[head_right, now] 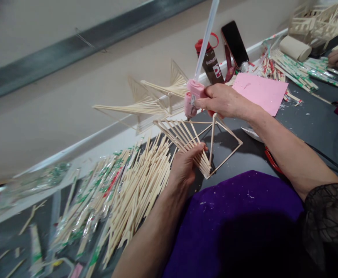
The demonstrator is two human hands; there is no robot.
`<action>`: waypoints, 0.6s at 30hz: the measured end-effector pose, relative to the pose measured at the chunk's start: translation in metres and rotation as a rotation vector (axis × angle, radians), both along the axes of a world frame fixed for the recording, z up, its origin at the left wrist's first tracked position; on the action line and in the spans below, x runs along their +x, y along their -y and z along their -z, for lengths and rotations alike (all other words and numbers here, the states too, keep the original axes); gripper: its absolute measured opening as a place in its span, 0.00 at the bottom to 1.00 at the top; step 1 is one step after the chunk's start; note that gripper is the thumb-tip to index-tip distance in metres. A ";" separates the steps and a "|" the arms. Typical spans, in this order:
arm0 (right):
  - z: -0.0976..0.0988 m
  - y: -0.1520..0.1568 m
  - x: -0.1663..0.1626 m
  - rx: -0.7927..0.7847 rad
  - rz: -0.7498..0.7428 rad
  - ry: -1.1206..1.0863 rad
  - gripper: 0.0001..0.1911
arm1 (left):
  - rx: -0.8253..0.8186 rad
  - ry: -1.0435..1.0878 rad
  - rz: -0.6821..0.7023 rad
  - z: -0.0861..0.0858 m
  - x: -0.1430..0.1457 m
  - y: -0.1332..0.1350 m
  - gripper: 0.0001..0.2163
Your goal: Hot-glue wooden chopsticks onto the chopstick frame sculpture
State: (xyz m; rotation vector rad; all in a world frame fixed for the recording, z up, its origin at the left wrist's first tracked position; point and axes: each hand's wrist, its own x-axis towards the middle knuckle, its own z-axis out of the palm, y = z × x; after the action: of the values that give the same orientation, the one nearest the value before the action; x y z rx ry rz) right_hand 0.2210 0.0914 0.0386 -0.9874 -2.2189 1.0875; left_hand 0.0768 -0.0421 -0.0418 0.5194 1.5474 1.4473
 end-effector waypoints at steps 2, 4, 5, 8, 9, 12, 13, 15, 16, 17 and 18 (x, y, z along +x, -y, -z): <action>-0.001 0.000 0.000 0.011 0.004 0.018 0.14 | 0.000 -0.010 0.008 0.001 -0.001 0.000 0.13; -0.001 0.001 0.000 0.022 0.002 0.024 0.15 | 0.002 -0.014 0.013 0.001 -0.001 0.000 0.14; -0.002 0.001 0.000 0.024 0.002 0.024 0.15 | 0.004 -0.015 0.015 0.001 -0.001 0.000 0.14; -0.001 0.002 -0.001 0.028 -0.004 0.021 0.15 | 0.006 -0.006 0.018 0.000 -0.001 0.000 0.15; -0.001 0.002 -0.001 0.033 -0.008 0.019 0.15 | 0.004 0.001 0.016 -0.001 -0.001 0.000 0.14; 0.001 0.000 -0.002 0.060 -0.016 0.010 0.14 | 0.001 0.022 0.004 -0.002 0.000 0.000 0.14; 0.001 0.000 -0.002 0.068 -0.020 0.008 0.14 | 0.003 0.027 0.001 -0.002 0.000 0.000 0.14; 0.002 -0.001 -0.002 0.080 -0.027 0.007 0.15 | 0.007 0.033 -0.001 -0.002 0.001 0.000 0.13; 0.002 -0.001 -0.002 0.084 -0.029 0.010 0.15 | 0.010 0.034 -0.003 -0.002 0.001 0.000 0.13; 0.002 -0.001 -0.002 0.086 -0.028 0.015 0.16 | 0.011 0.034 -0.005 -0.002 0.001 0.000 0.13; 0.002 -0.001 -0.002 0.087 -0.025 0.022 0.16 | 0.011 0.031 -0.006 -0.002 0.001 0.000 0.13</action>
State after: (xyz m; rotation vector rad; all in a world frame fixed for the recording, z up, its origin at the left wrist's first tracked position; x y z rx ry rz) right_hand 0.2186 0.0921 0.0363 -0.9420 -2.2813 0.9864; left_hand 0.0779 -0.0421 -0.0401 0.4969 1.5181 1.4627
